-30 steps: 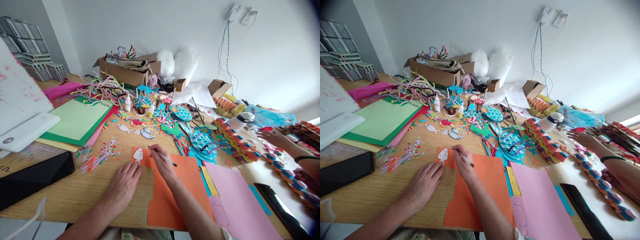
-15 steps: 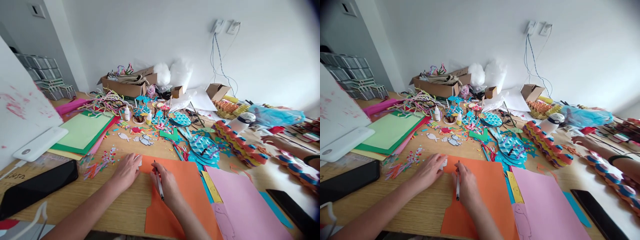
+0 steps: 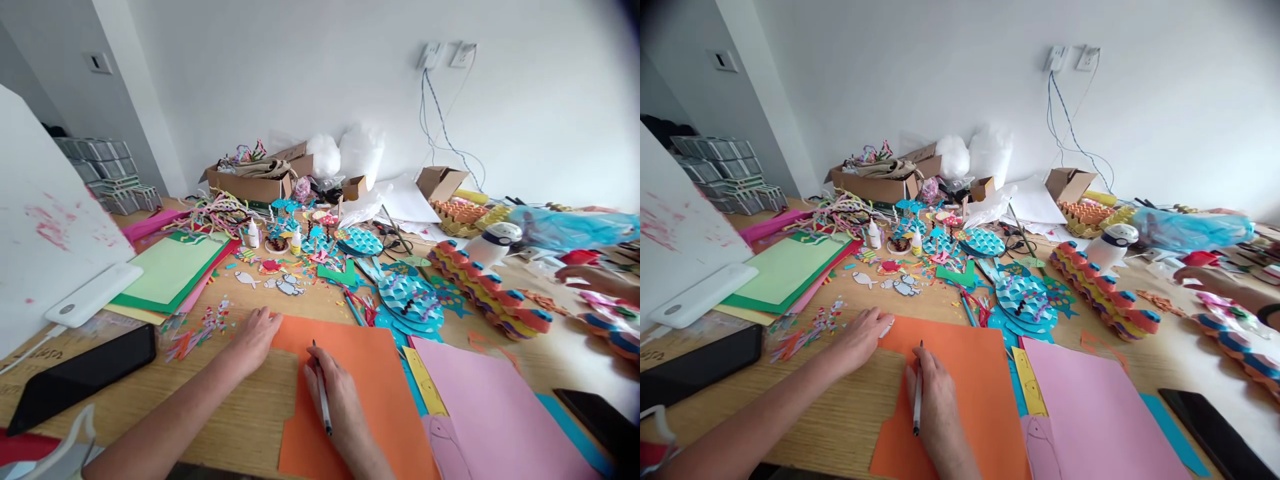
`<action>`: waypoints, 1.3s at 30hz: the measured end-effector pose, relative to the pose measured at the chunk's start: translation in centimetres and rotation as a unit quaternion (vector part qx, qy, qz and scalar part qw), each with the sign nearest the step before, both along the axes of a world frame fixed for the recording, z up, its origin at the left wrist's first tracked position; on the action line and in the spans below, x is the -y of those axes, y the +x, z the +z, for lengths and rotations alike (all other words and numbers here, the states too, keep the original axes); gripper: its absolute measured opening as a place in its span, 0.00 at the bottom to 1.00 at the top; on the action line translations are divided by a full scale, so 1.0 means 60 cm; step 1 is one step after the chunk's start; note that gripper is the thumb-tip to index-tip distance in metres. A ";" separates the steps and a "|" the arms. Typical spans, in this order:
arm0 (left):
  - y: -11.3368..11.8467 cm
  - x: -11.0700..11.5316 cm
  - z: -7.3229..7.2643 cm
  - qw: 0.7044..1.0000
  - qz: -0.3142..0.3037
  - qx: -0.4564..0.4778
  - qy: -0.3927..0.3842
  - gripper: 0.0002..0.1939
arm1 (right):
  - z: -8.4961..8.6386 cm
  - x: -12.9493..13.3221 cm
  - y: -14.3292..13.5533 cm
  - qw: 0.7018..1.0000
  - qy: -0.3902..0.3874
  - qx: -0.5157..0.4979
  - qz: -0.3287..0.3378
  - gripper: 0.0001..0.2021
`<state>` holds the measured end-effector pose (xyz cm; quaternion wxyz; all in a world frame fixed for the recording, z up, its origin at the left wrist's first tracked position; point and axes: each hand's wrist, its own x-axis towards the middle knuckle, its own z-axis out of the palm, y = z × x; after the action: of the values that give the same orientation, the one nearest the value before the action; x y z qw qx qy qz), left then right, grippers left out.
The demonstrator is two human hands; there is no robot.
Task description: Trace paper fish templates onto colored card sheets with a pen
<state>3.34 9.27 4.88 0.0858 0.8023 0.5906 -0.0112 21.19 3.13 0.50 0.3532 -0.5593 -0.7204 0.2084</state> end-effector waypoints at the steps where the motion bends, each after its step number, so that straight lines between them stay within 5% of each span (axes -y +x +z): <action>1: -0.003 -0.002 -0.003 1.000 0.002 0.007 -0.004 0.25 | -0.001 0.002 0.000 1.000 0.004 -0.003 -0.002 0.13; 20: -0.048 -0.046 -0.042 0.979 0.079 0.181 -0.039 0.36 | -0.014 0.008 -0.010 0.997 0.056 -0.035 -0.034 0.12; 30: -0.097 -0.092 0.024 0.915 0.140 0.372 -0.070 0.25 | -0.013 0.012 -0.005 0.999 0.052 -0.013 -0.007 0.14; 39: -0.121 -0.167 -0.004 0.939 0.187 0.286 -0.031 0.22 | -0.018 0.013 -0.004 0.998 0.057 -0.032 0.004 0.15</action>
<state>-3.94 19.28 4.67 0.2762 0.6441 0.6797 0.2167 20.96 2.36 -0.59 0.4067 -0.5287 -0.7213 0.1866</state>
